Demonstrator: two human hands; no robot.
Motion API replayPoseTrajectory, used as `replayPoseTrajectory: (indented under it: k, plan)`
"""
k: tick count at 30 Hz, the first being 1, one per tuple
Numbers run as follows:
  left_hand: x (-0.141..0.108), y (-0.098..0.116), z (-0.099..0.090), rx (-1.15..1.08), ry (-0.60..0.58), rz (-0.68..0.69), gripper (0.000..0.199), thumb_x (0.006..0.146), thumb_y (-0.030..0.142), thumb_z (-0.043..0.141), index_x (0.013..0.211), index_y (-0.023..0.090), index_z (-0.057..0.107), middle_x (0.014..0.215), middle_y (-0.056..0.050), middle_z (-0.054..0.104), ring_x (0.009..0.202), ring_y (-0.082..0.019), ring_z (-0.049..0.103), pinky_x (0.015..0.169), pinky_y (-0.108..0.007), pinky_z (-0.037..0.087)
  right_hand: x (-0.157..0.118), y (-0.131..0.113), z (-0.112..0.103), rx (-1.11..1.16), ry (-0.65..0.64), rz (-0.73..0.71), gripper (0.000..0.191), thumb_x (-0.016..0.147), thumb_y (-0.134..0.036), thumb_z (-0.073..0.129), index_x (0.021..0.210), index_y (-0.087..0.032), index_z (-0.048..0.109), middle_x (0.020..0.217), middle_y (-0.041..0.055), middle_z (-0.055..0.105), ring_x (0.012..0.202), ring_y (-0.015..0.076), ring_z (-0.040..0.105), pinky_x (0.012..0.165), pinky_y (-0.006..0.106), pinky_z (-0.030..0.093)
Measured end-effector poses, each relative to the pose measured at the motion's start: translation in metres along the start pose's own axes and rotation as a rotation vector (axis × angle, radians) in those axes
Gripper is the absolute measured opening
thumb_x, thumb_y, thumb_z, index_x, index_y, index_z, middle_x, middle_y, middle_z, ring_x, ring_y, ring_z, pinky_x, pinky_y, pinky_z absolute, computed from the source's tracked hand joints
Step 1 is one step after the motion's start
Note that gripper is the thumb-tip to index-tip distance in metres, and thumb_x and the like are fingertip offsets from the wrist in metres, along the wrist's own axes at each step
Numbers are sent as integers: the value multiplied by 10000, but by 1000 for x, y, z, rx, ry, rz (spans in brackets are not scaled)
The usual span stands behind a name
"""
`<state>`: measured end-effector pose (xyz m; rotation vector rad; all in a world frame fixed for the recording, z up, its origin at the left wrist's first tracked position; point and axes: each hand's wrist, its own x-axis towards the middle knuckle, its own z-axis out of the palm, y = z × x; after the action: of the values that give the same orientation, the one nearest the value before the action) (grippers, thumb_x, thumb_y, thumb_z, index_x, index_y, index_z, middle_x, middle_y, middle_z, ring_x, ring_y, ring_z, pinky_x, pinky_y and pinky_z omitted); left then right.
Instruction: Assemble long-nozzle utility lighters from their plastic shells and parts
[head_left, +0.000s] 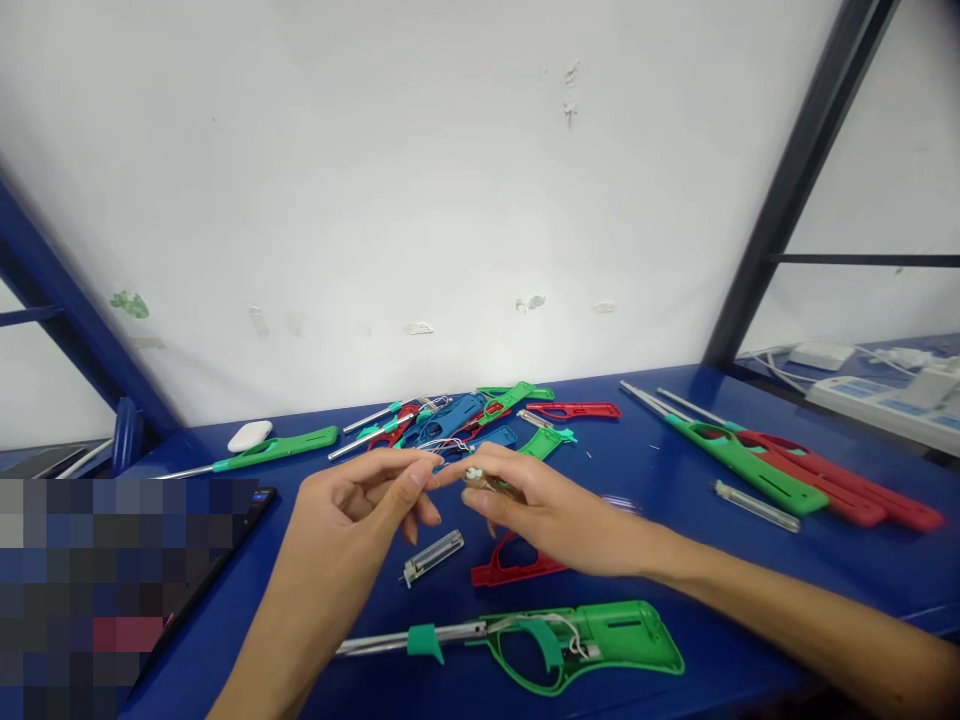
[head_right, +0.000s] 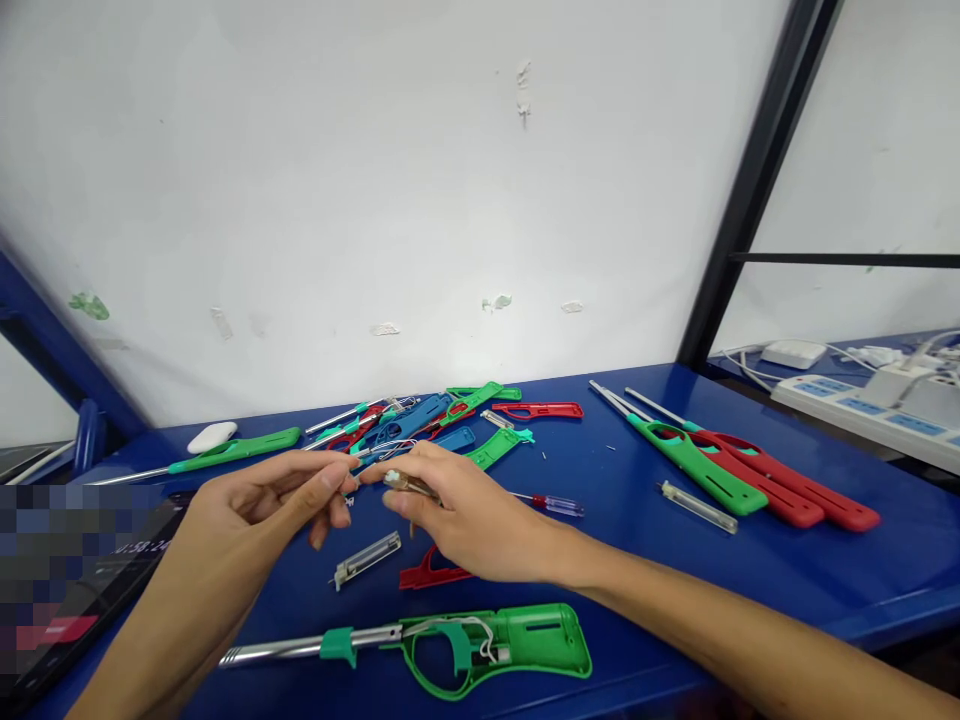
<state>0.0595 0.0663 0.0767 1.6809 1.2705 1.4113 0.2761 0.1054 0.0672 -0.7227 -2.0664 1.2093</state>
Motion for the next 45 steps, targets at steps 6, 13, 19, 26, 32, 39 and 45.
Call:
replayPoseTrajectory:
  k: [6, 13, 19, 26, 32, 39, 45]
  plan:
    - [-3, 1, 1, -30, 40, -33, 305, 854, 503, 842, 909, 204, 818, 613, -17, 727, 471, -117, 594, 445, -205, 469, 3, 10, 8, 61, 136, -65, 152, 1005, -325, 718, 1092, -235, 805, 958, 21, 741, 856, 176, 670, 786, 329, 519]
    - [-3, 0, 0, -5, 64, -33, 289, 851, 507, 866, 925, 231, 820, 619, 0, 720, 524, -97, 607, 474, -155, 459, 3, 7, 1, 253, 47, -17, 283, 1029, -480, 717, 1083, -207, 767, 958, 53, 839, 761, 137, 688, 721, 280, 544]
    - [-4, 0, -1, -8, 69, -30, 280, 864, 507, 850, 933, 236, 829, 571, 9, 689, 509, -106, 605, 462, -163, 465, 6, 13, -5, 448, -128, -2, 391, 1096, -529, 593, 1270, -203, 720, 1196, 111, 777, 878, 144, 735, 668, 245, 569]
    - [-6, 3, -3, -20, 93, -17, 267, 871, 514, 845, 936, 256, 819, 579, 22, 687, 509, -98, 600, 460, -157, 456, 5, 14, -3, 470, -206, -56, 439, 1113, -573, 542, 1327, -231, 717, 1078, 65, 749, 953, 156, 761, 782, 269, 583]
    - [-6, 3, -3, -11, 98, -25, 281, 870, 543, 840, 930, 270, 809, 587, 30, 674, 506, -95, 576, 453, -161, 436, 6, 10, -7, 339, -172, -117, 370, 1156, -441, 479, 1324, -207, 710, 1105, 75, 775, 938, 148, 715, 796, 288, 573]
    - [-5, 4, 0, 23, 97, -93, 376, 812, 581, 869, 950, 237, 808, 542, 25, 639, 436, -83, 459, 416, -178, 340, 1, 4, -1, 67, 13, -146, 178, 1055, -363, 695, 1143, -229, 774, 1003, 8, 758, 877, 148, 643, 820, 296, 514]
    - [-7, 2, 1, 31, 59, -172, 408, 743, 545, 910, 990, 236, 812, 556, 32, 621, 437, -69, 338, 417, -194, 229, 1, 6, 2, -30, 94, -171, 134, 1005, -349, 762, 1072, -238, 795, 988, 2, 787, 841, 160, 657, 802, 311, 536]
